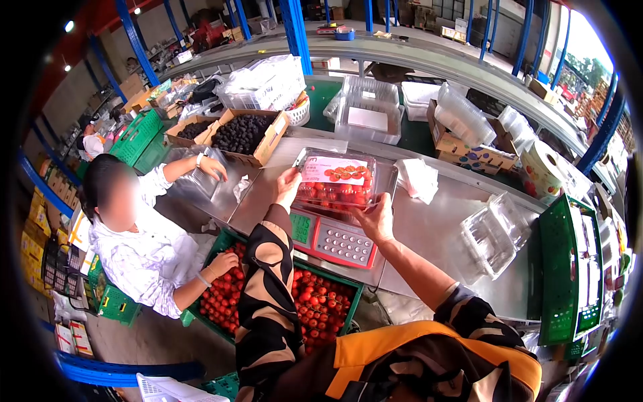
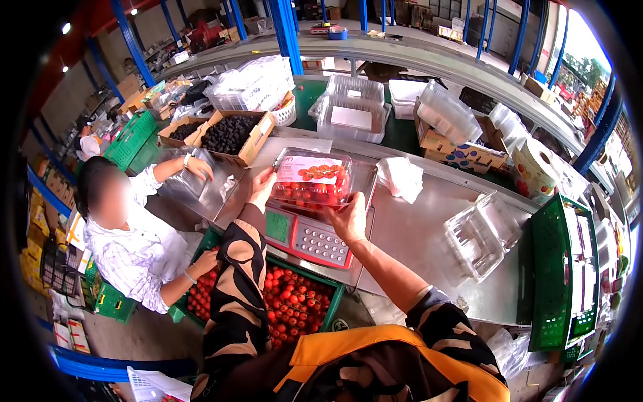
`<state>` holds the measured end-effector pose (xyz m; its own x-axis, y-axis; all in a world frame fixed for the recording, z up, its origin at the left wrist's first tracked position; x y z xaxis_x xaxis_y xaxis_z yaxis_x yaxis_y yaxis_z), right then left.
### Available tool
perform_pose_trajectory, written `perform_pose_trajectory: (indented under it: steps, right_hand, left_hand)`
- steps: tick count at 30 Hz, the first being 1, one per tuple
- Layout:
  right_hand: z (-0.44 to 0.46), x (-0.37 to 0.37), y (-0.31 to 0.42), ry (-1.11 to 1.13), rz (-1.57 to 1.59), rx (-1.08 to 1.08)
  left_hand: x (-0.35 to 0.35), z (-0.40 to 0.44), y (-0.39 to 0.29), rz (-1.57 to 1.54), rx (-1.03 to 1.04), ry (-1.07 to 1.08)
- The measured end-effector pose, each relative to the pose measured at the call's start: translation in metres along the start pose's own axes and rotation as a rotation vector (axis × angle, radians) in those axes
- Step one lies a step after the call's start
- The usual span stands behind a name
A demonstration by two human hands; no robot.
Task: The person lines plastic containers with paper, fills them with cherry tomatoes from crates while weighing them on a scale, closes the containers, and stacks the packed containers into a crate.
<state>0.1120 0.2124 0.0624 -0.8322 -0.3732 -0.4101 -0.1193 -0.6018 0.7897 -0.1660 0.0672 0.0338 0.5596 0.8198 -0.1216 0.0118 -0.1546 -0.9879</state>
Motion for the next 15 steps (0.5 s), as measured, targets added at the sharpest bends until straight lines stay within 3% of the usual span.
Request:
perform_pose_trajectory:
  steps: [3,4,6,8,10,12,15]
  right_hand:
    - [0.005,0.018,-0.068,-0.108,0.179,0.113]
    - [0.004,0.021,-0.088,-0.054,0.259,0.221]
    - [-0.003,-0.001,-0.046,0.311,0.686,0.479]
    - [-0.004,-0.013,-0.045,0.488,1.045,0.667]
    - [0.002,-0.023,-0.053,0.365,1.195,0.902]
    - [0.017,-0.023,-0.078,0.214,0.889,0.783]
    - [0.031,-0.019,-0.107,0.145,0.724,0.668]
  left_hand:
    - [0.002,-0.009,0.008,-0.004,0.031,-0.048]
    - [0.003,-0.014,0.011,-0.006,0.049,-0.077]
    - [0.007,-0.028,0.02,-0.003,0.1,-0.16]
    - [0.016,-0.05,0.025,0.007,0.179,-0.28]
    - [0.035,-0.08,0.014,0.031,0.242,-0.384]
    - [0.055,-0.103,-0.005,0.026,0.232,-0.392]
    - [0.069,-0.096,0.009,-0.029,0.162,-0.368]
Point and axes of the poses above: each hand's wrist, its own z-axis towards the middle knuckle, its own x-axis out of the palm, y = z × x, the point moved 7 cm from there along z, towards the middle knuckle, and after that the axes turned 6 degrees about -x, right-handed, at the moved point
